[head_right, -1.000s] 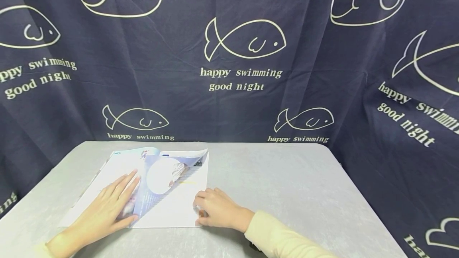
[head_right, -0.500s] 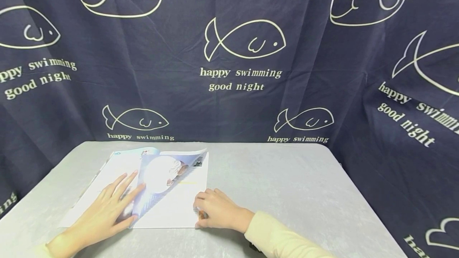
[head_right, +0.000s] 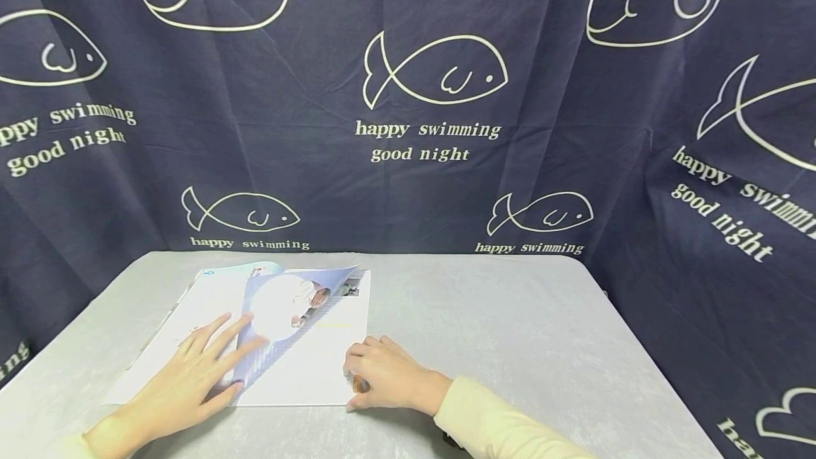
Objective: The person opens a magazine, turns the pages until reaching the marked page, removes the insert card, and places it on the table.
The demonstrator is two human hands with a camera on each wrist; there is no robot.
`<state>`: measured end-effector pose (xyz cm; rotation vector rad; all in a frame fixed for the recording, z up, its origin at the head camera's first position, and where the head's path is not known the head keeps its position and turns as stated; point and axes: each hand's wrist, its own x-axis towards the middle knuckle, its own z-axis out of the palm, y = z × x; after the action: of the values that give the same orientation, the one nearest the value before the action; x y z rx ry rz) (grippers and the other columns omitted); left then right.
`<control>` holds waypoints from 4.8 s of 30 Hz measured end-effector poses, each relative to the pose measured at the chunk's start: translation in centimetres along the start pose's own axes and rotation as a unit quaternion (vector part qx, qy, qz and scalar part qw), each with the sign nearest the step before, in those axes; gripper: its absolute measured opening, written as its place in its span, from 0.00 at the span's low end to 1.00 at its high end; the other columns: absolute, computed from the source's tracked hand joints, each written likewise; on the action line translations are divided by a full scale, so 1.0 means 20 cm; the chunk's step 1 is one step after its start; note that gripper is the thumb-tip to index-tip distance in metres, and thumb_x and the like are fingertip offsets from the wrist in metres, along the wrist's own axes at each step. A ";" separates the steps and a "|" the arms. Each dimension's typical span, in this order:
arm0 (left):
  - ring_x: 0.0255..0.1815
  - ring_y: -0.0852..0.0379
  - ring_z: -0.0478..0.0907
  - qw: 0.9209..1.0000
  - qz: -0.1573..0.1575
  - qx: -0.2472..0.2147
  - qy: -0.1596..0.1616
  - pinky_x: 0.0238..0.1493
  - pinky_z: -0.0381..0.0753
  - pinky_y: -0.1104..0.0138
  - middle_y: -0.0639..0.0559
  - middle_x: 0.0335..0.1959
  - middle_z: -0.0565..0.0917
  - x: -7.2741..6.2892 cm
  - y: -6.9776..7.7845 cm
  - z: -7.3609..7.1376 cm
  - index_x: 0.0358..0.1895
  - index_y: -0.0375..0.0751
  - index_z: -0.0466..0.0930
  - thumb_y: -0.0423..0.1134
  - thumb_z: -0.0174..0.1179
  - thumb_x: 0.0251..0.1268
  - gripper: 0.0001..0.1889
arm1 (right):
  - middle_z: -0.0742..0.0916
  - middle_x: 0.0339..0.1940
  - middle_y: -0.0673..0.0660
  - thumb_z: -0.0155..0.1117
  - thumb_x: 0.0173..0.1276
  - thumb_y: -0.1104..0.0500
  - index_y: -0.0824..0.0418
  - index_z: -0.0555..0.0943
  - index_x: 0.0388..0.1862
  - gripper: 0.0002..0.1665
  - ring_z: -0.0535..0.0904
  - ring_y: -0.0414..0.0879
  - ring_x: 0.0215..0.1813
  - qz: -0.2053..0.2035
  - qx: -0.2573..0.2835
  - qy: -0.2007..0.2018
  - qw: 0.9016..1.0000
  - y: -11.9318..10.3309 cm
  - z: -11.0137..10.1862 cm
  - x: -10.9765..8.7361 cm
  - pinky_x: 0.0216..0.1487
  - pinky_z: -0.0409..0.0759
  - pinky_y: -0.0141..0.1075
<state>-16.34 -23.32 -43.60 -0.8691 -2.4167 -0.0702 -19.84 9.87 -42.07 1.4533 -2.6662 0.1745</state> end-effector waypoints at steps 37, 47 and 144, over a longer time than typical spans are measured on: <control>0.61 0.41 0.64 1.000 0.008 0.014 0.005 0.52 0.61 0.45 0.45 0.65 0.68 0.00 -0.01 0.02 0.60 0.48 0.71 0.56 0.58 0.47 0.33 | 0.82 0.41 0.40 0.66 0.51 0.40 0.47 0.80 0.35 0.17 0.72 0.33 0.41 -0.027 0.005 -0.001 1.000 0.01 -0.02 0.01 0.39 0.69 0.28; 0.62 0.41 0.63 1.000 0.000 0.009 -0.007 0.52 0.61 0.46 0.46 0.67 0.64 0.00 0.00 0.01 0.62 0.52 0.69 0.53 0.59 0.46 0.34 | 0.82 0.39 0.39 0.65 0.52 0.39 0.47 0.80 0.34 0.16 0.71 0.33 0.41 -0.030 0.008 -0.001 1.000 0.01 -0.02 0.01 0.38 0.66 0.26; 0.52 0.45 0.73 0.999 0.004 0.015 -0.039 0.47 0.68 0.44 0.53 0.55 0.77 -0.02 0.01 0.02 0.48 0.55 0.78 0.71 0.55 0.45 0.31 | 0.86 0.36 0.48 0.65 0.57 0.59 0.56 0.82 0.27 0.02 0.81 0.35 0.41 -0.119 0.105 0.136 0.978 0.13 -0.08 0.08 0.47 0.75 0.26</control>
<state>-16.10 -23.34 -44.23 -0.8818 -2.4794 0.0027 -22.72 10.21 -40.46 1.6560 -2.2924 0.6029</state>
